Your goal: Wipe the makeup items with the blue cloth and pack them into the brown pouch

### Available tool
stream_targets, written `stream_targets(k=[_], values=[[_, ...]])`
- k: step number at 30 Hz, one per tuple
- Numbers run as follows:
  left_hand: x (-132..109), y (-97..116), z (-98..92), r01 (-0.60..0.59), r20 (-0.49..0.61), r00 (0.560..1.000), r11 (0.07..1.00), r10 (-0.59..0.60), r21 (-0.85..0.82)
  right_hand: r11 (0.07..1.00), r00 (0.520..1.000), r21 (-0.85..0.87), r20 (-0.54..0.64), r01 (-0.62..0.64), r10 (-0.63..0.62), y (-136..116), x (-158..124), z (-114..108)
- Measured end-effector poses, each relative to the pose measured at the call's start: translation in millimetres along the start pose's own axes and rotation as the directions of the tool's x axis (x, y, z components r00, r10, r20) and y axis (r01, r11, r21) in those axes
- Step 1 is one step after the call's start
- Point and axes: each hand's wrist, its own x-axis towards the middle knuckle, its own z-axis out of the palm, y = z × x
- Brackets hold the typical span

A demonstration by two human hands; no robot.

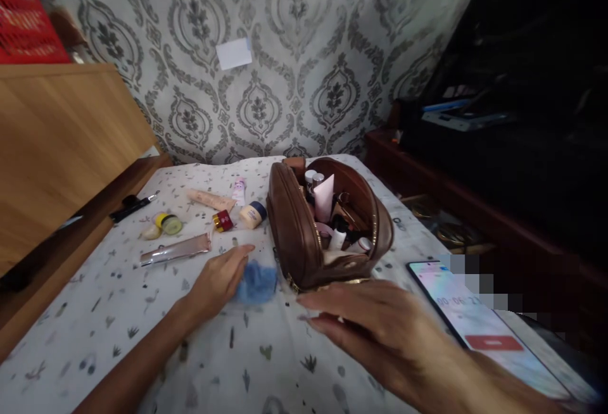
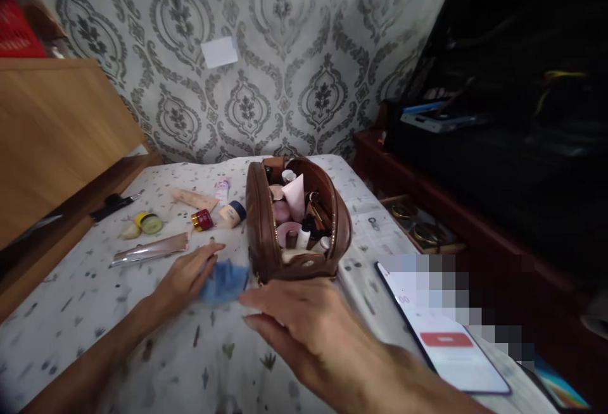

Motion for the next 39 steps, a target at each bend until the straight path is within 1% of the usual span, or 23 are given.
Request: stream_targets(k=[1, 2, 3, 6, 9, 11, 12, 13, 14, 17, 19, 21, 23, 25, 29, 31, 35, 39], values=[[-4, -5, 0.9, 0.040, 0.006, 0.999, 0.999, -0.040, 0.007, 1.000, 1.000, 0.024, 0.004, 0.010, -0.010, -1, -1, 10], [-7, -10, 1.8, 0.076, 0.009, 0.997, 0.997, -0.077, 0.018, 0.999, 0.999, 0.047, 0.030, -0.020, 0.019, -1, -1, 20], [-10, -15, 2.5, 0.112, 0.011, 0.994, 0.993, -0.113, 0.034, 0.995, 0.994, 0.076, 0.087, -0.072, 0.065, -1, 0, 30], [-13, -30, 2.9, 0.217, -0.013, 0.976, 0.971, -0.217, 0.102, 0.967, 0.964, 0.133, 0.187, -0.215, 0.189, 1, 8, 62], [-6, -43, -0.6, 0.295, -0.093, 0.954, 0.948, -0.285, 0.122, 0.924, 0.933, 0.187, 0.212, -0.332, 0.292, 8, 25, 94], [3, -51, -3.3, 0.327, -0.146, 0.939, 0.940, -0.312, 0.096, 0.865, 0.900, 0.277, 0.250, -0.419, 0.356, 16, 41, 115], [8, -54, -4.0, 0.344, -0.172, 0.929, 0.935, -0.327, 0.083, 0.833, 0.887, 0.317, 0.249, -0.454, 0.389, 20, 48, 126], [13, -57, -4.1, 0.360, -0.196, 0.920, 0.930, -0.340, 0.078, 0.812, 0.877, 0.334, 0.220, -0.479, 0.428, 24, 56, 136], [17, -60, -3.4, 0.381, -0.225, 0.907, 0.921, -0.356, 0.079, 0.807, 0.870, 0.325, 0.200, -0.493, 0.451, 29, 62, 145], [24, -70, 4.1, 0.436, -0.292, 0.872, 0.894, -0.392, 0.100, 0.848, 0.878, 0.225, 0.132, -0.479, 0.461, 37, 74, 165], [26, -76, 12.2, 0.448, -0.300, 0.867, 0.886, -0.399, 0.118, 0.887, 0.893, 0.119, 0.119, -0.447, 0.434, 39, 74, 172], [25, -81, 20.6, 0.443, -0.271, 0.878, 0.885, -0.395, 0.143, 0.916, 0.908, 0.020, 0.141, -0.401, 0.395, 39, 71, 176], [24, -85, 27.0, 0.430, -0.232, 0.892, 0.888, -0.389, 0.164, 0.934, 0.921, -0.035, 0.162, -0.354, 0.355, 42, 68, 179], [22, -88, 30.6, 0.427, -0.211, 0.896, 0.888, -0.390, 0.172, 0.941, 0.929, -0.036, 0.153, -0.335, 0.337, 46, 65, 183], [21, -90, 32.1, 0.431, -0.204, 0.896, 0.885, -0.396, 0.177, 0.934, 0.934, 0.036, 0.070, -0.354, 0.351, 58, 64, 192], [21, -89, 32.0, 0.424, -0.203, 0.899, 0.887, -0.388, 0.181, 0.934, 0.935, 0.041, 0.043, -0.355, 0.353, 61, 64, 194], [20, -89, 32.5, 0.410, -0.204, 0.905, 0.893, -0.373, 0.188, 0.926, 0.926, 0.028, 0.050, -0.376, 0.375, 62, 64, 194], [19, -89, 32.8, 0.402, -0.206, 0.909, 0.895, -0.363, 0.194, 0.922, 0.924, 0.061, 0.062, -0.382, 0.378, 61, 65, 192]])
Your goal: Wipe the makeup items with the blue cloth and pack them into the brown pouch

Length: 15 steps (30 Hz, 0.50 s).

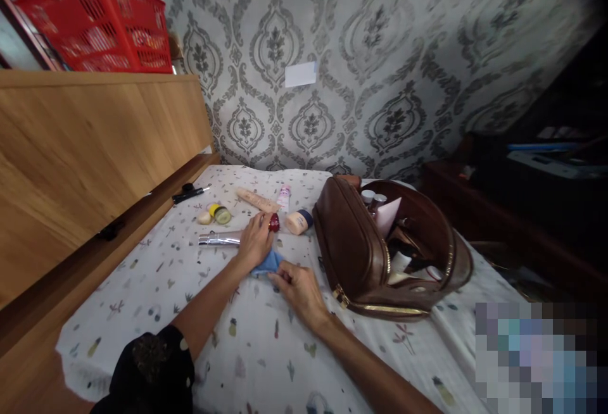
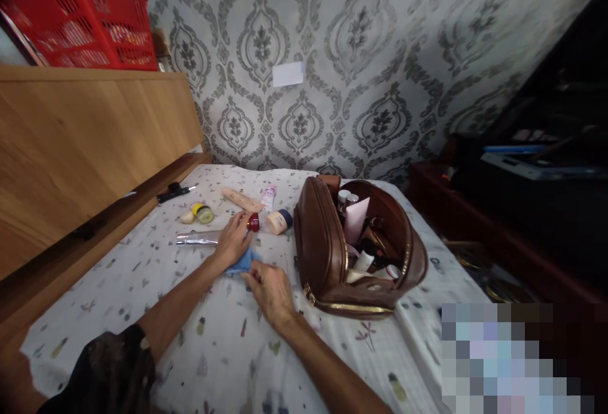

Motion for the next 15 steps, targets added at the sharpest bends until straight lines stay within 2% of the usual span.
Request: stream_targets(k=[7, 15], values=[[-0.3, -0.7, 0.9, -0.010, -0.009, 1.000, 1.000, 0.010, 0.006, 0.997, 0.996, 0.071, -0.080, 0.044, -0.038, -1.6, -1.7, -0.7], [-0.9, -2.5, 1.6, -0.034, -0.023, 0.999, 0.999, 0.034, 0.001, 0.990, 0.999, 0.140, -0.044, 0.023, -0.017, -1.5, -2.0, -1.8]])
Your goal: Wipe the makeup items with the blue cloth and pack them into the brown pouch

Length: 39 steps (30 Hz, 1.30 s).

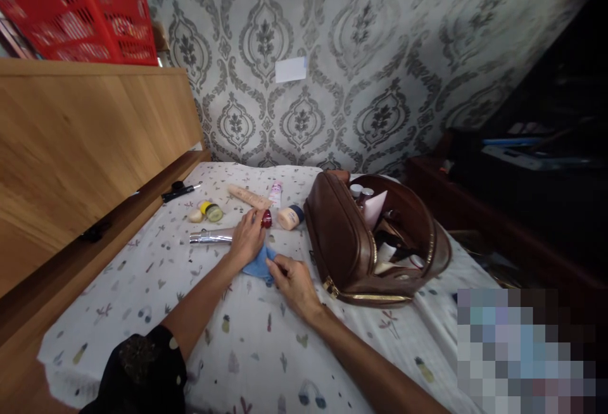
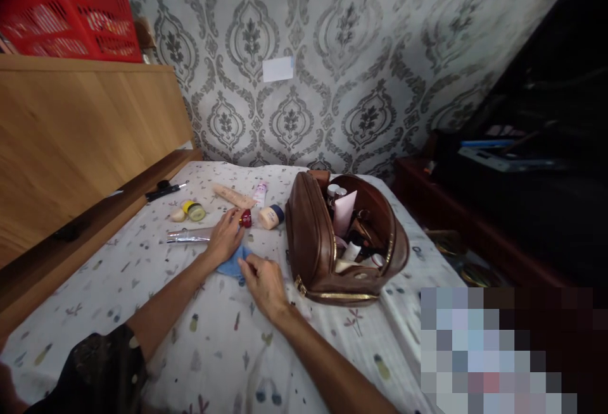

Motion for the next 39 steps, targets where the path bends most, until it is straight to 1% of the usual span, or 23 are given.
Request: stream_targets(k=[8, 14, 21, 24, 26, 28, 32, 35, 39], values=[[0, -3, 1.1, -0.031, -0.041, 0.999, 0.999, 0.030, -0.040, 1.000, 1.000, 0.012, 0.004, 0.005, -0.005, 1, -1, 1], [0, -5, 0.8, -0.069, -0.049, 0.997, 0.996, 0.067, -0.060, 1.000, 1.000, -0.001, 0.005, 0.004, -0.003, -2, 0, 0], [-1, -6, 1.4, -0.035, -0.059, 0.998, 0.999, 0.032, -0.034, 1.000, 1.000, -0.016, 0.001, -0.008, 0.008, -4, 1, 0], [-1, -7, 0.0, -0.050, -0.062, 0.997, 0.999, 0.049, -0.021, 1.000, 1.000, -0.015, -0.015, 0.001, -0.001, -5, 0, -1], [-2, -6, -1.8, -0.071, -0.078, 0.994, 0.997, 0.072, 0.018, 1.000, 1.000, -0.011, -0.024, -0.006, 0.006, -7, 0, -1], [-2, -2, -3.1, -0.103, -0.096, 0.989, 0.991, 0.112, 0.091, 1.000, 0.999, -0.013, -0.034, -0.021, 0.021, -9, -1, 0], [4, 12, -0.4, -0.233, -0.095, 0.962, 0.949, 0.258, 0.214, 0.998, 0.996, -0.007, -0.066, -0.057, 0.056, -12, -1, 0], [14, 22, 7.5, -0.315, -0.087, 0.936, 0.921, 0.342, 0.231, 0.997, 0.993, 0.025, -0.082, -0.079, 0.081, -14, 0, -2], [34, 28, 24.2, -0.321, -0.085, 0.934, 0.921, 0.346, 0.222, 0.991, 0.987, 0.095, -0.119, -0.098, 0.109, -15, 1, -4]])
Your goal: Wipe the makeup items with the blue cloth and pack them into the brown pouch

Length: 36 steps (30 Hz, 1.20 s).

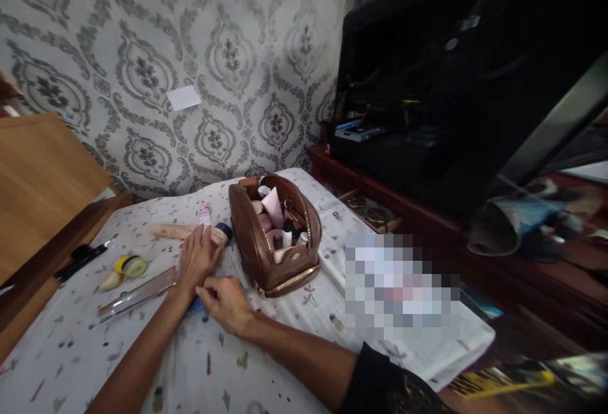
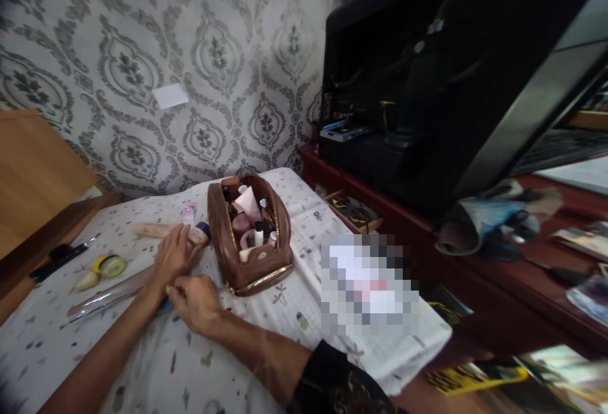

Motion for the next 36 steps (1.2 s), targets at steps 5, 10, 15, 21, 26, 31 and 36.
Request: stream_targets(k=[5, 10, 15, 21, 26, 31, 36], values=[[14, 3, 15.9, 0.027, 0.093, 0.995, 0.998, -0.032, 0.055, 0.992, 0.998, 0.122, -0.055, -0.025, 0.031, 3, 4, -1], [12, 4, 7.0, 0.047, 0.159, 0.986, 0.998, -0.041, -0.030, 0.984, 0.980, 0.176, -0.199, 0.008, 0.027, 12, 10, -1], [3, 1, -14.1, 0.088, 0.085, 0.994, 0.973, -0.071, -0.211, 0.988, 0.964, 0.155, -0.264, -0.001, 0.043, 22, 13, 0], [-27, 8, -37.9, 0.131, 0.089, 0.990, 0.926, -0.107, -0.354, 0.987, 0.960, 0.160, -0.271, -0.020, 0.063, 32, 17, 6], [-50, 17, -48.2, 0.194, 0.067, 0.981, 0.887, -0.183, -0.419, 0.981, 0.957, 0.179, -0.265, -0.072, 0.118, 38, 20, 7], [-67, 12, -58.0, 0.165, 0.100, 0.986, 0.862, -0.133, -0.478, 0.985, 0.972, 0.148, -0.202, -0.091, 0.120, 34, 19, 2], [-86, 0, -58.7, 0.139, 0.188, 0.980, 0.912, -0.069, -0.385, 0.989, 0.984, 0.075, -0.116, -0.128, 0.136, 19, 19, -6]])
